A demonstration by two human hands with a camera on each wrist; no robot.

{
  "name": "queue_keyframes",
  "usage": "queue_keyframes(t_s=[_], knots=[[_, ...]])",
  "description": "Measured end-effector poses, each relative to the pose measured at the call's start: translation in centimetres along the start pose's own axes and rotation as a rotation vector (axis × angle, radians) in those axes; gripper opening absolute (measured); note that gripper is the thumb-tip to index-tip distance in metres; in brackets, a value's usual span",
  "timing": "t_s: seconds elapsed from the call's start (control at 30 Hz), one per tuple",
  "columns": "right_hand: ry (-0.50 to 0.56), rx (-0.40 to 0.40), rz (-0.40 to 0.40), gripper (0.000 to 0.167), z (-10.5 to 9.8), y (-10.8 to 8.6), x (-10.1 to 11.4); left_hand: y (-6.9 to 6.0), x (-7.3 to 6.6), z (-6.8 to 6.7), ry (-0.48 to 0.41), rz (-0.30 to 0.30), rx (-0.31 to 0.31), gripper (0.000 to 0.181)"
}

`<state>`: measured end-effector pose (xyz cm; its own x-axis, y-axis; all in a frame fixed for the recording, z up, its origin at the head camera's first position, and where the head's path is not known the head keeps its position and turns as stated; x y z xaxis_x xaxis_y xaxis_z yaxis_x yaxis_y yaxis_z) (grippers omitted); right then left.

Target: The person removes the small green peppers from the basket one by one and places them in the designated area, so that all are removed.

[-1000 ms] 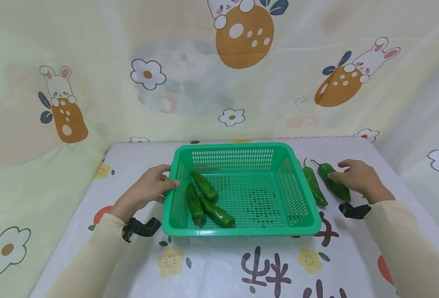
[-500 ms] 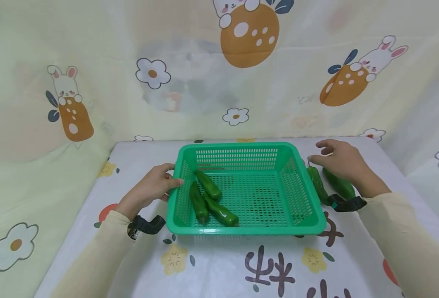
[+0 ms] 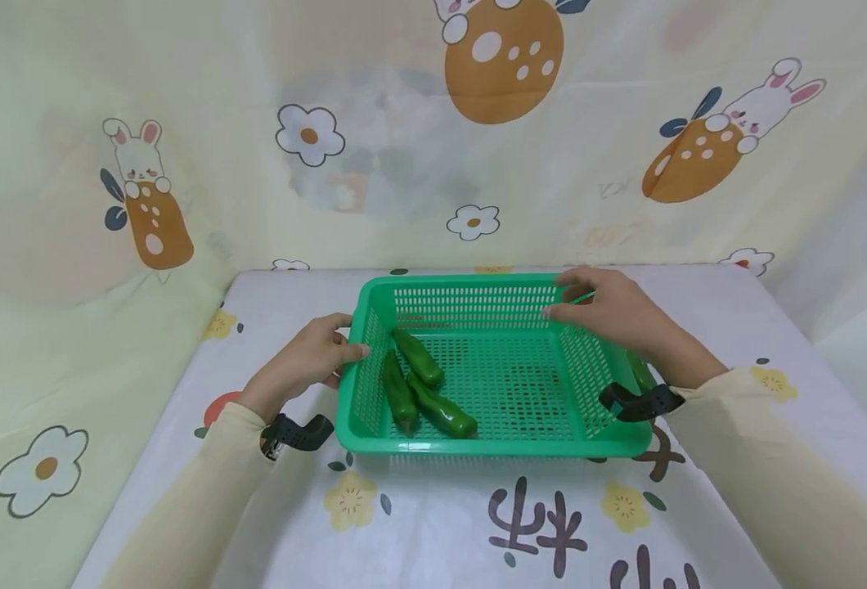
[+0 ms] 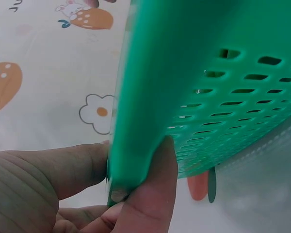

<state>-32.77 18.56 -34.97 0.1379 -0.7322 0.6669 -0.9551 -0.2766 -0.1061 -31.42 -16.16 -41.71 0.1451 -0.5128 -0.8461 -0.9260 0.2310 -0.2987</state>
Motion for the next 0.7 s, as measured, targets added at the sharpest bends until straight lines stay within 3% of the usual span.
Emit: queue_keyframes(t_s=[0.17, 0.37, 0.5, 0.7], knots=[[0.105, 0.121, -0.009, 0.056, 3.5, 0.6, 1.8, 0.0, 0.1, -0.1, 0.009, -0.007, -0.008, 0.058], [0.190, 0.253, 0.050, 0.054, 7.8, 1.6, 1.9, 0.1, 0.0, 0.0, -0.002, -0.002, 0.003, 0.059], [0.192, 0.326, 0.048, 0.055, 10.0, 2.0, 2.0, -0.1, 0.0, 0.0, 0.001, -0.004, 0.002, 0.059], [0.164, 0.373, 0.040, 0.059, 12.0, 2.9, 2.8, 0.0, 0.1, -0.1, 0.008, -0.001, -0.001, 0.058]])
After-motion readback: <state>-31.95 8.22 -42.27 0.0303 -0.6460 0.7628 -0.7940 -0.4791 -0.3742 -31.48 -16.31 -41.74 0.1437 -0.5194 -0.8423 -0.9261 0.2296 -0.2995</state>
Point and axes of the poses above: each hand's wrist, its own y-axis towards the middle knuckle, its own z-axis out of the palm, x = y × z, the point moved 10 cm from there along y, towards the middle knuckle
